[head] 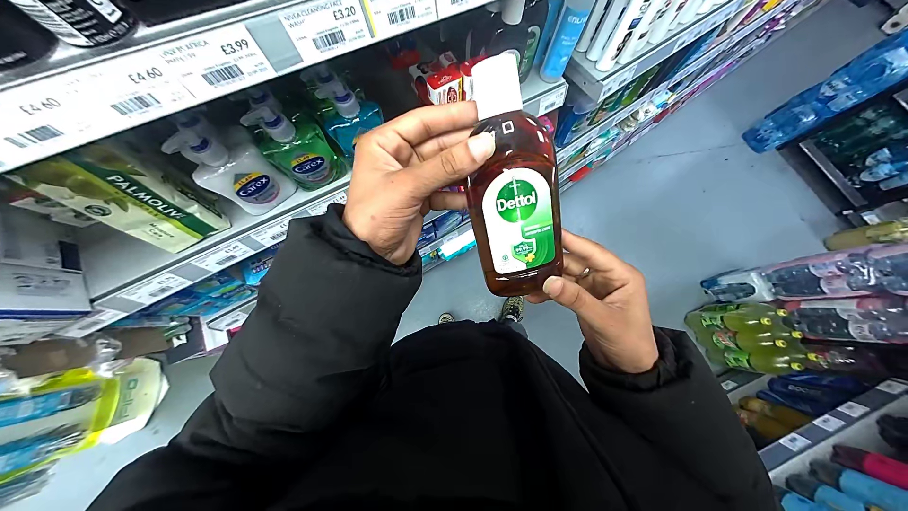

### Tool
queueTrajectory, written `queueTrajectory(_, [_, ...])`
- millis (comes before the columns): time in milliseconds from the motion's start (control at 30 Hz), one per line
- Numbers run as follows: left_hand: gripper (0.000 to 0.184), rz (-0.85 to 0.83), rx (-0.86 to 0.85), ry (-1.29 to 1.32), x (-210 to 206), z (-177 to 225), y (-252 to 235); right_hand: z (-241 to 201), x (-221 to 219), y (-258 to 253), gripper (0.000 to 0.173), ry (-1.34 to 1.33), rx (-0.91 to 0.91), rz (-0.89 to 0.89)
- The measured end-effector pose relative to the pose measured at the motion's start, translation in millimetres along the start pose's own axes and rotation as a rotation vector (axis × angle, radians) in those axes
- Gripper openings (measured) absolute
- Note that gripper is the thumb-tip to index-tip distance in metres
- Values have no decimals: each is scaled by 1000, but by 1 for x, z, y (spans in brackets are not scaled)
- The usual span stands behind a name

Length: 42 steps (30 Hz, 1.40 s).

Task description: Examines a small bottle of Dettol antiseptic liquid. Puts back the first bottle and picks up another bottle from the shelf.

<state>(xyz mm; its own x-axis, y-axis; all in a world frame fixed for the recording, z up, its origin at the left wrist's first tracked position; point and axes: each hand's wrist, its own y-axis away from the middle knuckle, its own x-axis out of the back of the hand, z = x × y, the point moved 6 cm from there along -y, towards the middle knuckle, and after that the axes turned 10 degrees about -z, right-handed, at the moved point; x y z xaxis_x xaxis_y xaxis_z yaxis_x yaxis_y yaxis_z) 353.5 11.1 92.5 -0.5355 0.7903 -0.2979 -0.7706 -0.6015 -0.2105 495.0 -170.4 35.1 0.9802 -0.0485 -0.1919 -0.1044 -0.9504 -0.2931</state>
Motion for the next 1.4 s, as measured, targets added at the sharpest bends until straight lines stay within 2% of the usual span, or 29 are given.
queueTrajectory(300, [33, -33, 44, 23, -10, -15, -22, 1, 24, -3, 52, 5, -17, 24])
queueTrajectory(467, [33, -36, -4, -207, -21, -15, -41, 5, 52, -10, 52, 38, -60, 1])
queueTrajectory(533, [37, -106, -28, -294, -27, -14, -52, 10, 69, -13, 52, 60, -103, -2])
queueTrajectory(667, [40, -132, 65, -356, -43, -21, -79, 26, 109, -22, 49, 79, -204, -3])
queueTrajectory(800, [32, -153, 60, -501, -62, -28, -111, 35, 152, -37, 56, 120, -234, -25])
queueTrajectory(900, [33, -127, 65, -700, -73, -36, -144, 27, 187, -46, 67, 256, -248, 66])
queueTrajectory(1000, [37, -81, 55, -1003, -69, -55, -190, 13, 220, -52, 65, 305, -194, 130])
queueTrajectory(1100, [40, -83, 45, -1183, -61, -77, -239, 4, 244, -54, 64, 321, -160, 121])
queueTrajectory(1233, [40, -71, 71, -1324, -51, -99, -282, 1, 272, -52, 65, 334, -168, 105])
queueTrajectory(1400, [48, 34, 162, -1365, -37, -117, -306, 1, 297, -51, 68, 320, -202, 92])
